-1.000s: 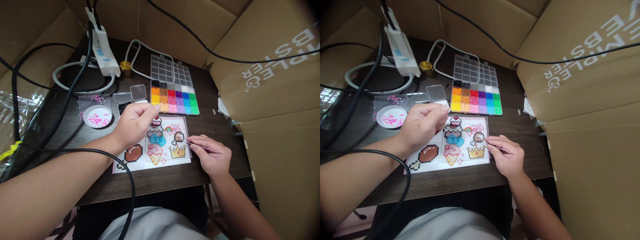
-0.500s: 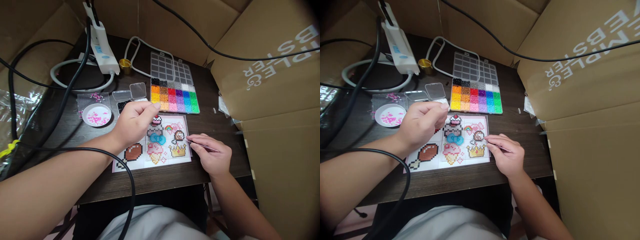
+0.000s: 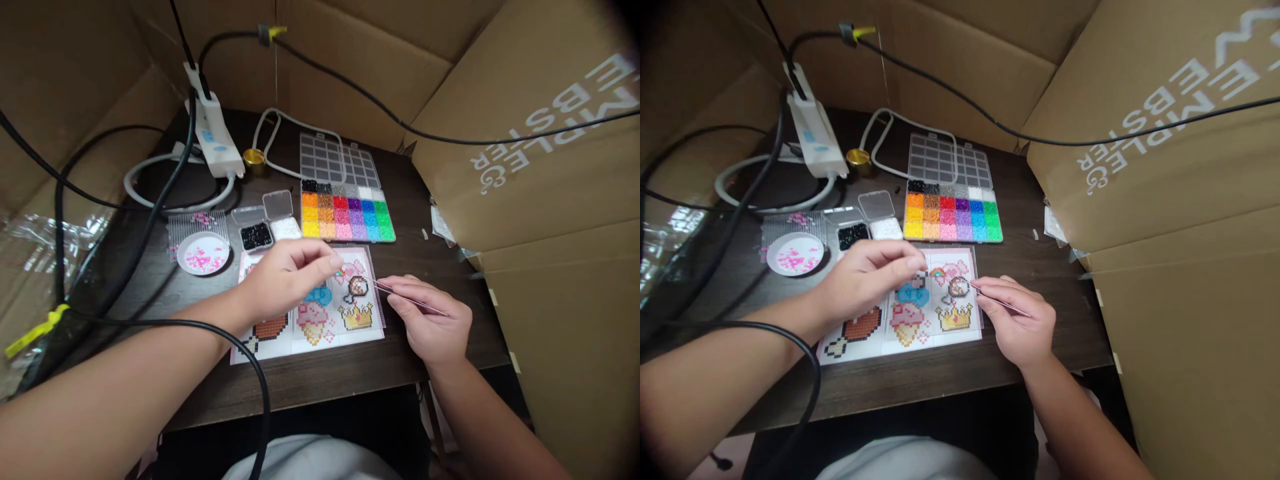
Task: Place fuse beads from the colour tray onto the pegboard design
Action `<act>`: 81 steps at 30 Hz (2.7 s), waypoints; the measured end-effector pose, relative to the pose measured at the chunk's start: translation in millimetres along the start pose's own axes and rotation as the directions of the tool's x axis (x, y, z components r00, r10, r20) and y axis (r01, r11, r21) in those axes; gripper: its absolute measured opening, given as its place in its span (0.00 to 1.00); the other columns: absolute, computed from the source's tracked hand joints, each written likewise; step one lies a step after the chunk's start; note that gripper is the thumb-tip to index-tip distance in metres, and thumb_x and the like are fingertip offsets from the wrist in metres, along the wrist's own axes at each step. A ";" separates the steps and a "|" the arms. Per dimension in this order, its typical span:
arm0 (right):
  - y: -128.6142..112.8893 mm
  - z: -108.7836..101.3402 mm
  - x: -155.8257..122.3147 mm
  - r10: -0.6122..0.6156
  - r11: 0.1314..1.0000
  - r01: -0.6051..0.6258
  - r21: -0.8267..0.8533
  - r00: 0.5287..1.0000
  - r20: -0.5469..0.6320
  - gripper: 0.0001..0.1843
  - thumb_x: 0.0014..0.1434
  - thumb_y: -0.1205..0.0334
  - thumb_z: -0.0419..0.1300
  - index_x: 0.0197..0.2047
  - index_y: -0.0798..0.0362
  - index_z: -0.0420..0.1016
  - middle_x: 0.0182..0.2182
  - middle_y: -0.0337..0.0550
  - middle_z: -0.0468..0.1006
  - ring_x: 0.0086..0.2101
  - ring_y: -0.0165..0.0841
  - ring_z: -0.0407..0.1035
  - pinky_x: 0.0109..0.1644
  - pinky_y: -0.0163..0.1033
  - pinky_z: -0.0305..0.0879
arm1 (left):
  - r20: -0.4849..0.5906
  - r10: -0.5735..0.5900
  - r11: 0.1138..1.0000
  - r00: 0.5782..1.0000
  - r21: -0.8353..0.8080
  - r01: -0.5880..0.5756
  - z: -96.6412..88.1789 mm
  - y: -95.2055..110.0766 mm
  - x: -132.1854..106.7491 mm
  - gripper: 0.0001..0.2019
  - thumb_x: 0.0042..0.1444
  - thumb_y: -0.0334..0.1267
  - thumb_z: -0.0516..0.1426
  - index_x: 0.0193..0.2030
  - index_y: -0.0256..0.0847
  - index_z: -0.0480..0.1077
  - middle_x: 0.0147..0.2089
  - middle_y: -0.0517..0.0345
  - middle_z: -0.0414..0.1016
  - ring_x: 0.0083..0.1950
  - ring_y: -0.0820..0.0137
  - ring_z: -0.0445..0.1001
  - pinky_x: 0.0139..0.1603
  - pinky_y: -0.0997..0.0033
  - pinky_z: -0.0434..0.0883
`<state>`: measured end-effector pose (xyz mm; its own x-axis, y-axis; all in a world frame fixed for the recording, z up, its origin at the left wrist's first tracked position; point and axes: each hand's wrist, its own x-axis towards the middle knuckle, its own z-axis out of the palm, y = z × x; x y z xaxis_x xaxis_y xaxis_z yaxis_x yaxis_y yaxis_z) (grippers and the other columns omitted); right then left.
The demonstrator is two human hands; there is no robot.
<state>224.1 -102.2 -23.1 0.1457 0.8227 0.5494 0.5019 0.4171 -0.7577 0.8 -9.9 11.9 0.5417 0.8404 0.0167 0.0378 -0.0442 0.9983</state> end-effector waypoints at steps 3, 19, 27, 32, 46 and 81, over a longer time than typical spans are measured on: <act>-12.2 4.7 19.4 -0.081 0.993 0.082 0.082 0.997 -0.014 0.14 0.53 0.73 0.69 0.40 0.45 0.84 0.38 0.42 0.86 0.37 0.41 0.82 0.47 0.51 0.78 | 0.138 -0.069 0.989 0.988 -0.118 0.085 1.1 -0.9 -2.0 0.13 0.57 0.46 0.60 0.30 0.38 0.76 0.25 0.60 0.70 0.23 0.77 0.60 0.24 0.75 0.59; -11.9 35.7 54.3 -0.050 0.928 0.006 0.372 0.993 0.108 0.11 0.56 0.70 0.69 0.39 0.44 0.84 0.37 0.41 0.86 0.37 0.38 0.82 0.46 0.46 0.80 | 0.301 -0.305 0.587 0.904 -0.688 0.427 -8.6 -5.6 1.7 0.09 0.59 0.38 0.61 0.34 0.33 0.74 0.26 0.59 0.68 0.19 0.83 0.57 0.20 0.81 0.55; -15.2 35.9 54.5 -0.024 0.926 -0.022 0.377 0.993 0.116 0.12 0.55 0.72 0.69 0.39 0.44 0.84 0.37 0.40 0.86 0.37 0.38 0.82 0.43 0.43 0.81 | 0.313 -0.341 0.557 0.886 -0.692 0.459 -6.4 -5.7 1.9 0.11 0.57 0.37 0.63 0.28 0.33 0.69 0.23 0.62 0.64 0.20 0.84 0.54 0.20 0.82 0.52; -14.4 34.7 55.8 -0.037 0.921 -0.002 0.391 0.995 0.093 0.15 0.54 0.75 0.69 0.39 0.43 0.84 0.37 0.37 0.86 0.37 0.35 0.82 0.45 0.41 0.80 | 0.285 -0.368 0.519 0.885 -0.727 0.450 -5.7 -5.9 2.7 0.09 0.58 0.35 0.62 0.31 0.32 0.71 0.25 0.62 0.66 0.20 0.85 0.55 0.20 0.82 0.54; -13.4 34.5 55.0 -0.042 0.912 -0.009 0.411 0.993 0.113 0.14 0.54 0.75 0.68 0.39 0.45 0.84 0.37 0.41 0.86 0.36 0.37 0.81 0.40 0.43 0.79 | 0.263 -0.383 0.518 0.885 -0.732 0.442 -3.9 -4.8 2.6 0.08 0.57 0.35 0.64 0.31 0.31 0.73 0.25 0.60 0.69 0.19 0.85 0.56 0.20 0.83 0.57; -12.3 32.6 51.7 -0.014 0.882 -0.060 0.468 0.988 0.153 0.16 0.56 0.77 0.66 0.40 0.45 0.84 0.38 0.40 0.86 0.36 0.35 0.78 0.41 0.43 0.74 | 0.256 -0.362 0.548 0.896 -0.719 0.427 -1.6 -3.1 1.3 0.08 0.60 0.35 0.61 0.32 0.31 0.74 0.27 0.58 0.71 0.20 0.85 0.58 0.21 0.83 0.59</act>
<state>197.6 -52.2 3.1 0.0063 0.8664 0.4992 0.0346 0.4988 -0.8660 0.0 -7.8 8.9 0.6865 0.6313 -0.3608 -0.3522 0.7228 0.5946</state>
